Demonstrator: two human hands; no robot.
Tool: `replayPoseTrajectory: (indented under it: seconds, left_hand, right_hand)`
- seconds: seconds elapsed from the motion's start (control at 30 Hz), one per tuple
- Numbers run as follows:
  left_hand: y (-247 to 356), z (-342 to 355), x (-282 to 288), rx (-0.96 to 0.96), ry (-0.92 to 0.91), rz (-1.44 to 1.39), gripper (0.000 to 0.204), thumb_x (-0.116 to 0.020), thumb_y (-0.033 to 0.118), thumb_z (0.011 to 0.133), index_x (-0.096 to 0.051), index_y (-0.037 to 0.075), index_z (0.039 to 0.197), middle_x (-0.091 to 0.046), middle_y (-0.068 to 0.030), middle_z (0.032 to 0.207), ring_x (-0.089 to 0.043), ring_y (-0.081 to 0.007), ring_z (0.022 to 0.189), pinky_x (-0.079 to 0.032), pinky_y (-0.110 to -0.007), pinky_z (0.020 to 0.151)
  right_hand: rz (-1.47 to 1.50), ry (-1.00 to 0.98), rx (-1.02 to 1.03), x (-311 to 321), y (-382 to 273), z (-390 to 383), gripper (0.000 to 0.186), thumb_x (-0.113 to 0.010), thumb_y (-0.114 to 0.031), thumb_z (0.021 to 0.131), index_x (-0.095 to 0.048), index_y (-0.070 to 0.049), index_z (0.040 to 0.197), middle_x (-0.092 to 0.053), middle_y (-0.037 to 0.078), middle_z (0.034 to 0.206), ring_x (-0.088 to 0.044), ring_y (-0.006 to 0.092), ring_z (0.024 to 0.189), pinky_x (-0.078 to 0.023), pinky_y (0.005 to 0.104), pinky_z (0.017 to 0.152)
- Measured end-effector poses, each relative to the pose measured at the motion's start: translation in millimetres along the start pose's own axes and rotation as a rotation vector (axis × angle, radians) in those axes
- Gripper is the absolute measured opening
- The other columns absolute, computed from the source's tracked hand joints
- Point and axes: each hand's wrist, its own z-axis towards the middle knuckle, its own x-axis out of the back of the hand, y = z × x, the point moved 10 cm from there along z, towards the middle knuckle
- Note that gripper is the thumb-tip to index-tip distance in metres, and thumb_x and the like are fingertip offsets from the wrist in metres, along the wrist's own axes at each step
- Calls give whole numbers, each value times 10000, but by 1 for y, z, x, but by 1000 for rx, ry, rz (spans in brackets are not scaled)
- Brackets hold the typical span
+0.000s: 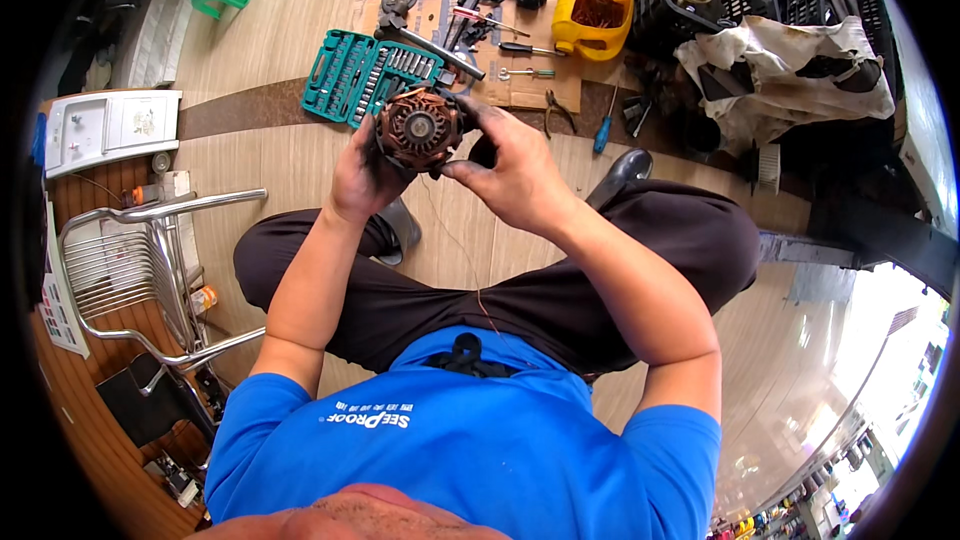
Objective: The person manipulates the internal copper wiring and rotor of a disassembled alternator by hand, using a small tool to adjust or probe components while sitting on the floor surrounded by tools and a plastic crate.
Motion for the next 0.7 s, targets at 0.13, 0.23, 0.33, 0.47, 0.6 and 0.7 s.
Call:
replayPoseTrajectory:
  seconds: [0.13,0.23,0.33,0.47,0.6,0.7]
  left_hand:
    - [-1,0,-2,3,-3,-40,571,-300,419,1046,-350,15,1446,-491,-152,1404,-514,-283,1265,-418,-453,1061]
    - [-2,0,1,-2,26,-37,576,-301,434,1044,-354,25,1445,-501,-148,1395,-522,-285,1258,-431,-454,1049]
    - [-3,0,-1,0,33,-43,597,-304,467,1038,-357,34,1445,-510,-144,1386,-533,-283,1245,-447,-450,1034]
    - [-2,1,-3,-6,20,-64,620,-311,497,1030,-360,39,1445,-519,-142,1377,-542,-281,1236,-458,-446,1022]
    - [-3,2,0,-26,90,-42,619,-324,502,1027,-360,48,1446,-523,-141,1373,-549,-279,1229,-466,-450,1014]
    - [-3,2,2,-33,90,-50,610,-336,499,1025,-368,56,1442,-523,-142,1374,-555,-276,1222,-475,-456,1004]
  right_hand:
    - [-1,21,32,0,1,-1,703,-801,-98,725,-506,-60,1362,-644,182,1075,-649,276,868,-528,345,753]
    - [-38,21,48,0,1,0,691,-792,-97,737,-503,-56,1364,-644,187,1076,-650,279,863,-528,347,755]
    - [28,-4,-50,-3,8,-1,682,-785,-95,746,-501,-50,1364,-643,193,1085,-653,285,867,-528,353,752]
    - [29,5,-62,-3,10,-1,639,-770,-97,761,-512,-33,1341,-645,203,1079,-657,303,876,-529,360,755]
    - [-13,30,-21,-2,7,-1,581,-745,-105,785,-520,-16,1314,-644,217,1069,-654,338,916,-528,374,781]
    - [-55,40,-9,-1,6,-1,552,-726,-119,803,-522,-12,1304,-639,229,1081,-638,372,975,-518,397,820]
